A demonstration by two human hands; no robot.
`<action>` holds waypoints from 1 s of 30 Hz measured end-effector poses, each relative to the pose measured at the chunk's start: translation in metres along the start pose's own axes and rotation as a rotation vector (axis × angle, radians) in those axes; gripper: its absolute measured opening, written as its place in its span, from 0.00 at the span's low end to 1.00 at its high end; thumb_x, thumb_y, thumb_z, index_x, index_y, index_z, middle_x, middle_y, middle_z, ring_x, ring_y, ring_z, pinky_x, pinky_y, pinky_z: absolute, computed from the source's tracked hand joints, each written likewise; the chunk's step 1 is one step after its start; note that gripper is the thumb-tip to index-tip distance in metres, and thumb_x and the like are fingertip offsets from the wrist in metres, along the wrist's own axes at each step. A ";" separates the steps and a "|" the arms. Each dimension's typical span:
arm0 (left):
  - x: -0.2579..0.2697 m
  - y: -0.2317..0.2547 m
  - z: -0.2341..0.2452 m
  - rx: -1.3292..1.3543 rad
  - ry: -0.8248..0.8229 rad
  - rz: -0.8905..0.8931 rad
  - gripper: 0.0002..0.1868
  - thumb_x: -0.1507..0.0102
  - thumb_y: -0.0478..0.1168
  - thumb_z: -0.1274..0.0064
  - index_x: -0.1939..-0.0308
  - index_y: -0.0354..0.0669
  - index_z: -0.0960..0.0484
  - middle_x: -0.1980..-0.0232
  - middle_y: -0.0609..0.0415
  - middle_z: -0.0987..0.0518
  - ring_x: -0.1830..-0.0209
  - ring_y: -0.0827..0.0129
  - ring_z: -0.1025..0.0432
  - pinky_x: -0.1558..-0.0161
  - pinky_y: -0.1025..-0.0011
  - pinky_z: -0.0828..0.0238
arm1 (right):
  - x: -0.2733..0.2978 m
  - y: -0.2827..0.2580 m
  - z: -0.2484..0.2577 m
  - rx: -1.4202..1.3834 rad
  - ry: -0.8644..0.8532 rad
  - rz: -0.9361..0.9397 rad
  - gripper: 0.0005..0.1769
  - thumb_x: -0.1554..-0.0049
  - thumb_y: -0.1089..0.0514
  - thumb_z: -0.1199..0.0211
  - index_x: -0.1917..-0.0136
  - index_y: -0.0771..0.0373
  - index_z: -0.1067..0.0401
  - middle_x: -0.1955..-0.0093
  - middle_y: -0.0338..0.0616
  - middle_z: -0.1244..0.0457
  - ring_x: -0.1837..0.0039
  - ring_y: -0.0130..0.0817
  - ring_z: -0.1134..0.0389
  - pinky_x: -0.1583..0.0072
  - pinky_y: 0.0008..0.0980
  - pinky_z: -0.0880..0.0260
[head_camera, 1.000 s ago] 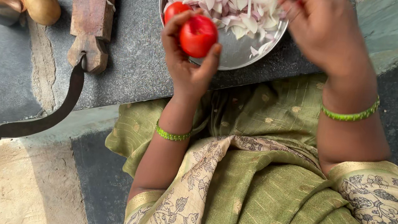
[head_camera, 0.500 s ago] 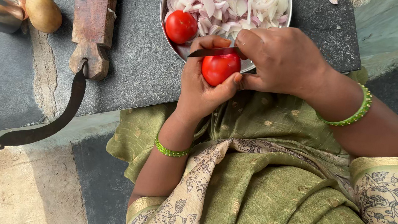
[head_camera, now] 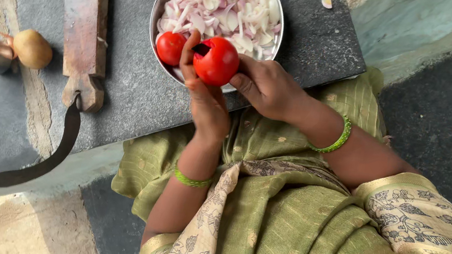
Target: The person chops onions and tomatoes into small pieces using a stationary blade and a small knife, placing the sliced pieces into a metal bowl.
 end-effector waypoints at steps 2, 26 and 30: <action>-0.005 0.001 -0.004 0.002 -0.127 0.104 0.52 0.32 0.73 0.54 0.18 0.43 0.49 0.22 0.46 0.40 0.23 0.61 0.39 0.20 0.62 0.45 | -0.003 0.008 -0.001 -0.058 -0.108 -0.099 0.33 0.33 0.32 0.54 0.36 0.63 0.30 0.63 0.51 0.33 0.59 0.42 0.27 0.54 0.41 0.29; -0.009 0.005 0.008 -0.297 -0.417 0.120 0.44 0.38 0.44 0.28 0.25 0.44 0.39 0.23 0.49 0.35 0.33 0.59 0.27 0.30 0.60 0.28 | 0.021 0.062 -0.079 -0.656 -0.326 -0.416 0.44 0.41 0.17 0.60 0.68 0.58 0.34 0.73 0.28 0.48 0.70 0.20 0.48 0.67 0.25 0.49; -0.011 0.025 0.011 -0.696 -0.498 -0.103 0.39 0.41 0.39 0.28 0.31 0.43 0.34 0.31 0.51 0.28 0.32 0.62 0.30 0.28 0.64 0.33 | 0.022 0.050 -0.088 -0.790 -0.418 -0.422 0.39 0.41 0.20 0.57 0.59 0.56 0.30 0.72 0.28 0.48 0.69 0.20 0.48 0.66 0.25 0.50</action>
Point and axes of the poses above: each hand's wrist, its own x-axis away from the middle knuckle, its own z-axis out of the back of the hand, y = z × x, the point moved 10 cm from there along -x, towards the middle knuckle
